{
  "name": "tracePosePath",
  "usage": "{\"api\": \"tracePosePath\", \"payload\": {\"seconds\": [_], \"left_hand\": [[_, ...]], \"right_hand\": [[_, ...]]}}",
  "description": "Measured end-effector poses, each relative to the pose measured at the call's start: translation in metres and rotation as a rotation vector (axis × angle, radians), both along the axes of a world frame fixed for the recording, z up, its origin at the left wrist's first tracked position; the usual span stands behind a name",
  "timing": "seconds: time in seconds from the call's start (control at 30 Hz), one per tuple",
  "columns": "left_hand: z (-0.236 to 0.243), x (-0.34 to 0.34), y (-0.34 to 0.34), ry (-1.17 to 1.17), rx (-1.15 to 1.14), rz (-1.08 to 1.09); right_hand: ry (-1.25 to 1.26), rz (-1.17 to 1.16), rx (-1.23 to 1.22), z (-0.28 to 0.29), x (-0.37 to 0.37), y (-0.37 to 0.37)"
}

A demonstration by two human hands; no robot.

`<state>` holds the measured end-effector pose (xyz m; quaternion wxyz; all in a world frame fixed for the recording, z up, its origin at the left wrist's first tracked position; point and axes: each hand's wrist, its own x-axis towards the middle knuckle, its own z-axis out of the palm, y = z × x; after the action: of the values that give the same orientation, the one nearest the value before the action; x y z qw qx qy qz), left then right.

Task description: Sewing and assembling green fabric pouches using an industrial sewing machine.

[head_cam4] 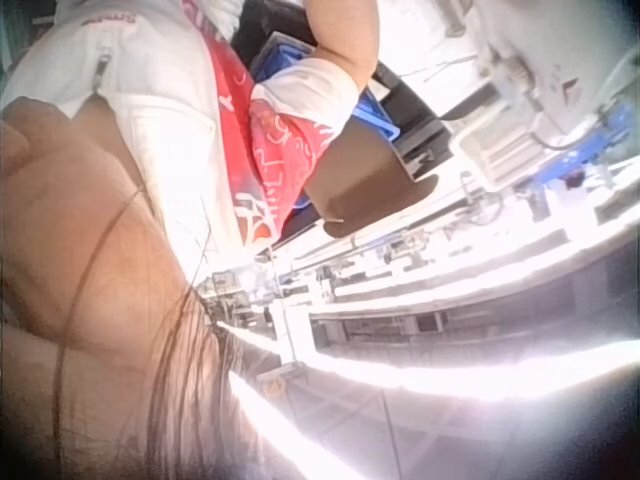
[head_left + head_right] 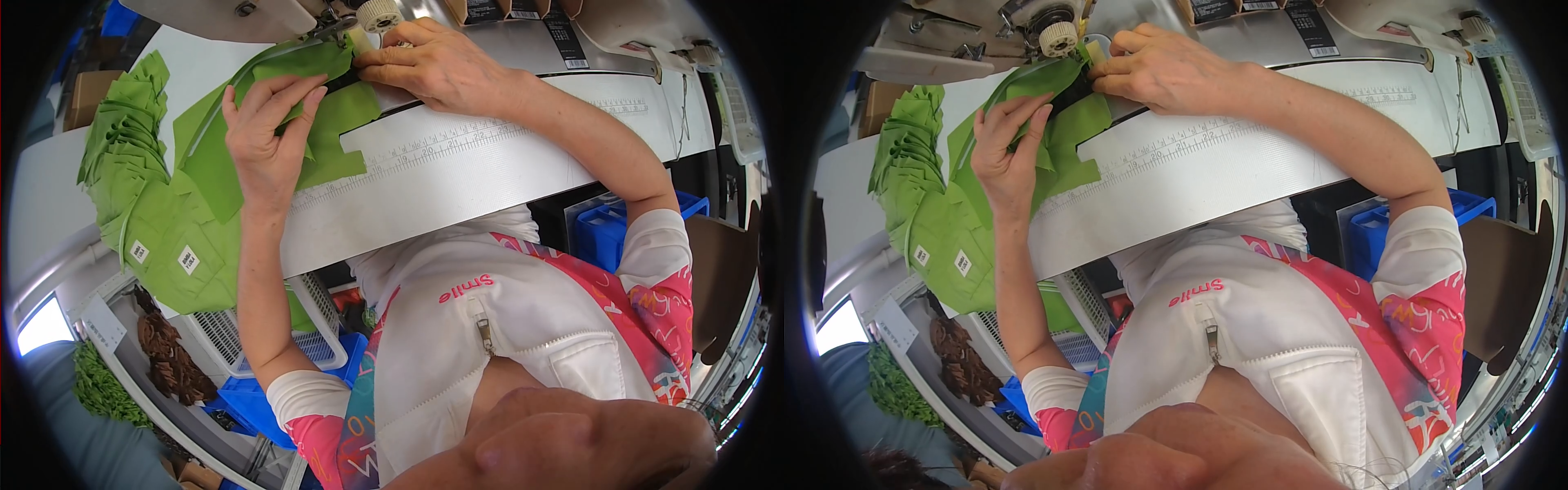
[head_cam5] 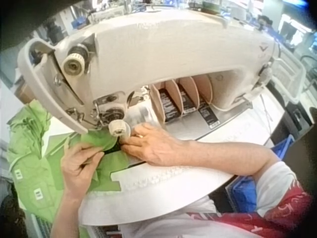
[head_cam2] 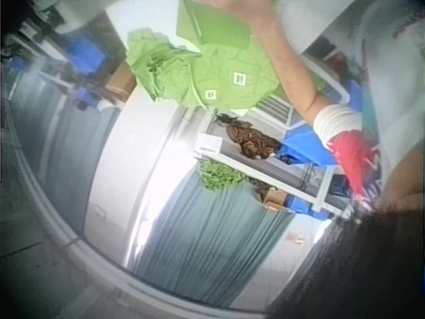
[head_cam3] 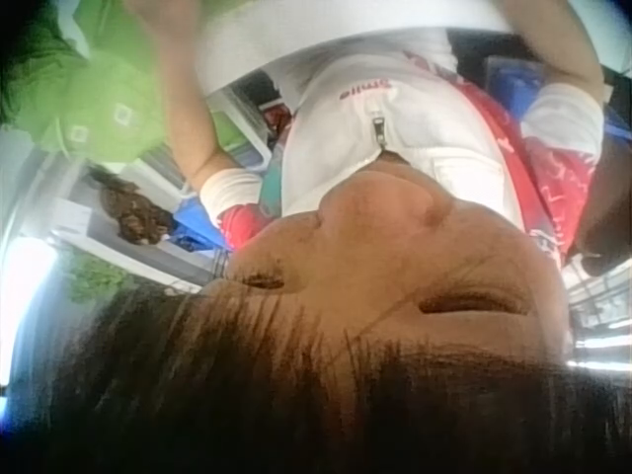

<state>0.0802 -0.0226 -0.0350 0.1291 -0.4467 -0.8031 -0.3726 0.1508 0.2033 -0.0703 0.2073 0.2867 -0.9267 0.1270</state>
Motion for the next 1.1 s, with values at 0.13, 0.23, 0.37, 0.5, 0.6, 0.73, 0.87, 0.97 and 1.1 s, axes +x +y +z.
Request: {"api": "tracePosePath", "payload": {"seconds": [0.13,0.23,0.37,0.5,0.6,0.73,0.87,0.97,1.1], "left_hand": [[0.002,0.002,0.0,0.014,-0.029,-0.007],[-0.001,0.005,-0.002,0.053,-0.082,-0.038],[-0.016,0.007,-0.005,0.167,-0.206,-0.145],[-0.023,0.008,-0.009,0.205,-0.279,-0.154],[-0.024,0.009,-0.008,0.211,-0.258,-0.146],[-0.024,0.01,-0.007,0.263,-0.258,-0.148],[-0.024,0.01,-0.004,0.28,-0.257,-0.155],[-0.022,0.011,-0.005,0.288,-0.28,-0.153],[-0.023,0.011,-0.005,0.285,-0.283,-0.169]], "right_hand": [[-0.023,-0.021,0.001,0.001,-0.001,-0.001],[-0.029,-0.008,-0.009,0.001,-0.001,-0.001],[0.083,-0.002,-0.049,-0.003,-0.003,0.0],[0.099,0.004,-0.063,-0.004,-0.004,0.001],[0.024,-0.014,-0.039,-0.001,-0.002,0.002],[-0.054,-0.033,-0.022,0.0,-0.001,0.002],[-0.069,-0.034,-0.006,0.0,-0.001,0.003],[-0.061,-0.029,0.0,0.001,-0.001,0.002],[-0.06,-0.03,0.006,0.002,-0.001,0.002]]}}
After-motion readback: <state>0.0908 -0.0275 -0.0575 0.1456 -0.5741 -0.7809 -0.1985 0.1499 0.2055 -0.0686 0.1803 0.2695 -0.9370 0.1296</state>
